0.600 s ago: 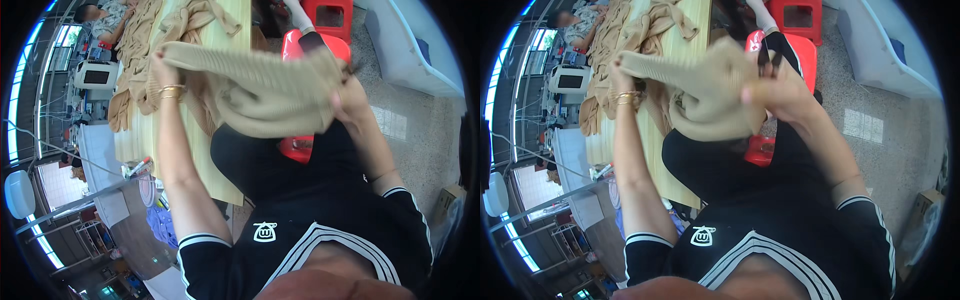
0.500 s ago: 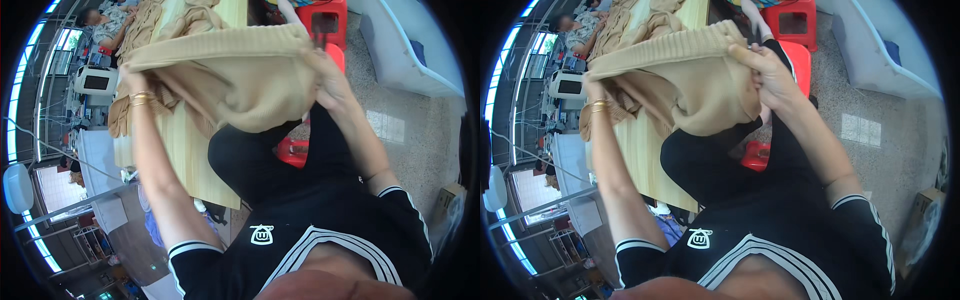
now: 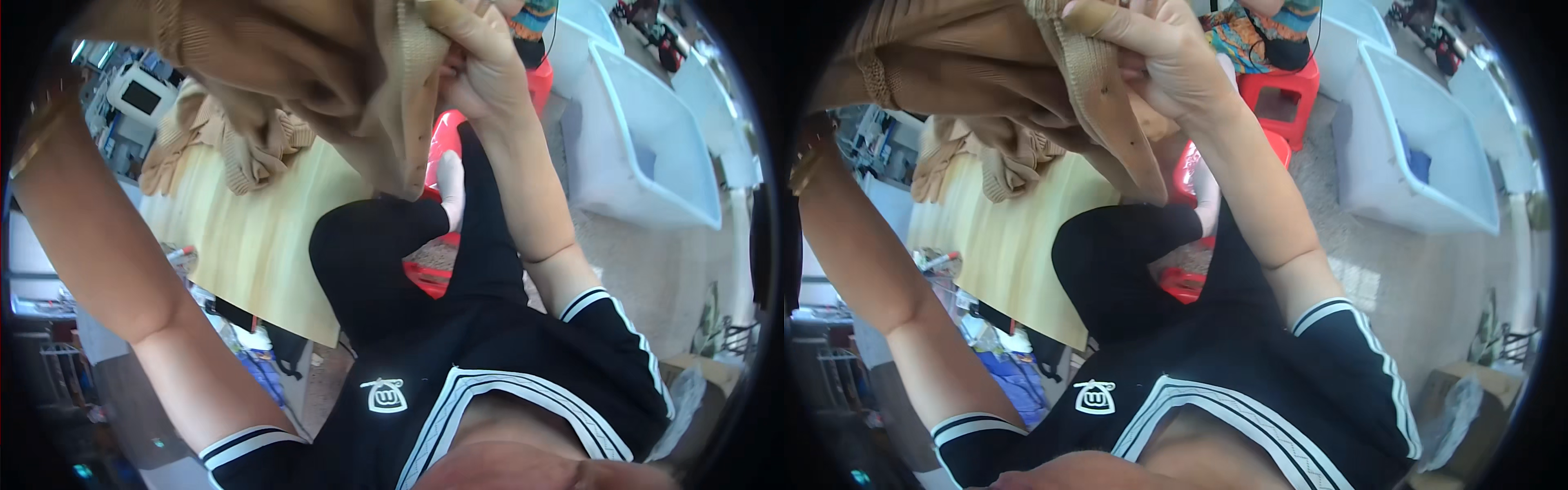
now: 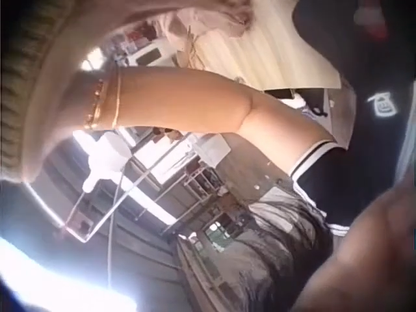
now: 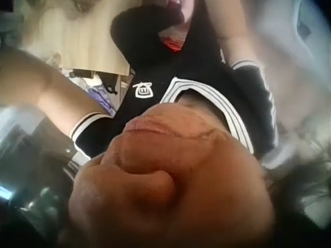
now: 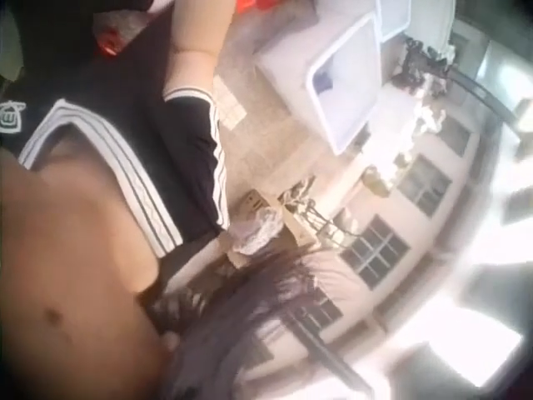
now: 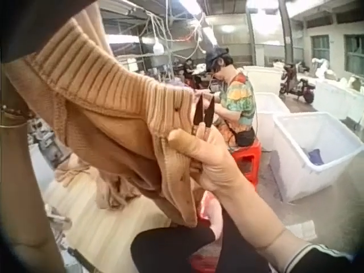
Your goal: Trimming loose threads and excess material around buttons on a knitted garment using snips.
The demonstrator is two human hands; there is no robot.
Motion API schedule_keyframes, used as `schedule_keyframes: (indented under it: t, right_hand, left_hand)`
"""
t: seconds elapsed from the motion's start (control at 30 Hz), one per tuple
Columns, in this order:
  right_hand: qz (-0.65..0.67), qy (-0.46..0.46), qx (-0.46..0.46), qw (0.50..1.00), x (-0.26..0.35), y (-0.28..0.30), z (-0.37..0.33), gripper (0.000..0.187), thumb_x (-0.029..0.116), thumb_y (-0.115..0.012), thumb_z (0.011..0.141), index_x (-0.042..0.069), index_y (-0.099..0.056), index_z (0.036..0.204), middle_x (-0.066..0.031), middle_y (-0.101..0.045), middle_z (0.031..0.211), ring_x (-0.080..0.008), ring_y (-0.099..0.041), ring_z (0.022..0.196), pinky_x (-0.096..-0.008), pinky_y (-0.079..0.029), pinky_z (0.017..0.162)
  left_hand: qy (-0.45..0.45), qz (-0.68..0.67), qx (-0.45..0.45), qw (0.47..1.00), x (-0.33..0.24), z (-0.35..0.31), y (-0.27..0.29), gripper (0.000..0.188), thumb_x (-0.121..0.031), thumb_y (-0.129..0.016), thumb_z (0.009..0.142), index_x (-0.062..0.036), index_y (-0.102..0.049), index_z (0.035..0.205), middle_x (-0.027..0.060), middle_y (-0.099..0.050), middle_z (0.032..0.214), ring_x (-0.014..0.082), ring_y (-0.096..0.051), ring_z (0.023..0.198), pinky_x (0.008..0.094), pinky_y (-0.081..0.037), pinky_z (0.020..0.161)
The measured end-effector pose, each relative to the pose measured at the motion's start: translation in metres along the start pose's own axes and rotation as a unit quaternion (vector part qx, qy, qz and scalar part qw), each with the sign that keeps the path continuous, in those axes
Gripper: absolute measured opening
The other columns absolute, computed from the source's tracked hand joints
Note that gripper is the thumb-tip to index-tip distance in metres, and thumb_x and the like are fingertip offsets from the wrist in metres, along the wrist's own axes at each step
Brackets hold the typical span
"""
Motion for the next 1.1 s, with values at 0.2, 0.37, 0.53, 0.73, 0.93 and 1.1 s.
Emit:
schedule_keyframes:
  t: [0.2, 0.37, 0.53, 0.73, 0.93, 1.1]
  right_hand:
    - [-0.111, -0.021, 0.034, 0.993, -0.045, -0.004, 0.025, 0.022, 0.004, -0.067, 0.083, -0.001, -0.064, 0.104, -0.0070, -0.067, 0.084, -0.0146, -0.067, 0.073, -0.0242, -0.054, 0.066]
    - [-0.171, -0.053, 0.066, 0.982, -0.032, -0.010, -0.050, 0.042, 0.008, -0.060, 0.086, -0.004, -0.052, 0.125, -0.0140, -0.064, 0.109, -0.0199, -0.064, 0.096, -0.0295, -0.054, 0.080]
    - [-0.246, -0.088, -0.036, 0.964, 0.030, -0.017, -0.133, 0.042, 0.015, -0.057, 0.091, -0.003, -0.051, 0.128, -0.0096, -0.063, 0.100, -0.0141, -0.062, 0.087, -0.0252, -0.051, 0.076]
    - [-0.330, -0.150, -0.182, 0.914, 0.017, 0.062, -0.067, 0.043, 0.023, -0.053, 0.096, -0.002, -0.050, 0.131, -0.0042, -0.062, 0.089, -0.0072, -0.058, 0.077, -0.0200, -0.047, 0.070]
    - [-0.163, -0.179, -0.270, 0.932, 0.047, 0.179, -0.125, 0.047, 0.030, -0.050, 0.101, 0.000, -0.047, 0.137, 0.0112, -0.029, 0.056, 0.0023, -0.023, 0.042, -0.0159, -0.017, 0.037]
    - [-0.198, -0.190, -0.439, 0.856, 0.040, 0.258, -0.210, 0.042, 0.028, -0.050, 0.101, 0.006, -0.047, 0.137, 0.0101, -0.028, 0.056, 0.0000, -0.022, 0.039, -0.0180, -0.016, 0.035]
  left_hand:
    - [0.138, -0.191, -0.035, 0.971, 0.267, -0.173, -0.026, 0.044, -0.026, -0.048, 0.101, -0.0046, -0.043, 0.138, 0.0121, -0.049, 0.140, 0.0217, -0.052, 0.124, 0.0375, -0.045, 0.105]
    - [0.249, -0.260, 0.050, 0.932, 0.307, -0.313, -0.433, 0.045, -0.026, -0.049, 0.100, -0.0038, -0.043, 0.139, 0.0121, -0.048, 0.141, 0.0216, -0.052, 0.125, 0.0375, -0.045, 0.105]
    - [0.351, -0.301, 0.170, 0.870, 0.260, -0.461, -0.535, 0.046, -0.025, -0.051, 0.100, -0.0031, -0.042, 0.139, 0.0121, -0.048, 0.141, 0.0215, -0.051, 0.126, 0.0375, -0.045, 0.105]
    - [0.485, -0.348, 0.297, 0.746, 0.268, -0.580, -0.598, 0.047, -0.025, -0.053, 0.099, -0.0023, -0.042, 0.139, 0.0121, -0.047, 0.142, 0.0214, -0.050, 0.127, 0.0374, -0.045, 0.105]
    - [0.628, -0.367, 0.169, 0.666, 0.305, -0.521, -0.589, 0.045, -0.034, -0.053, 0.098, -0.0056, -0.048, 0.133, 0.0110, -0.055, 0.133, 0.0225, -0.056, 0.119, 0.0415, -0.044, 0.104]
    - [0.388, -0.077, 0.035, 0.918, 0.271, -0.250, -0.590, 0.047, -0.050, -0.053, 0.092, -0.0076, -0.065, 0.109, 0.0158, -0.068, 0.109, 0.0266, -0.063, 0.101, 0.0413, -0.049, 0.094]
Point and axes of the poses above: each hand's wrist, its own z-axis towards the middle knuckle, its own y-axis out of the back of the hand, x = y × z, the point moved 4 cm from there along z, towards the middle knuckle
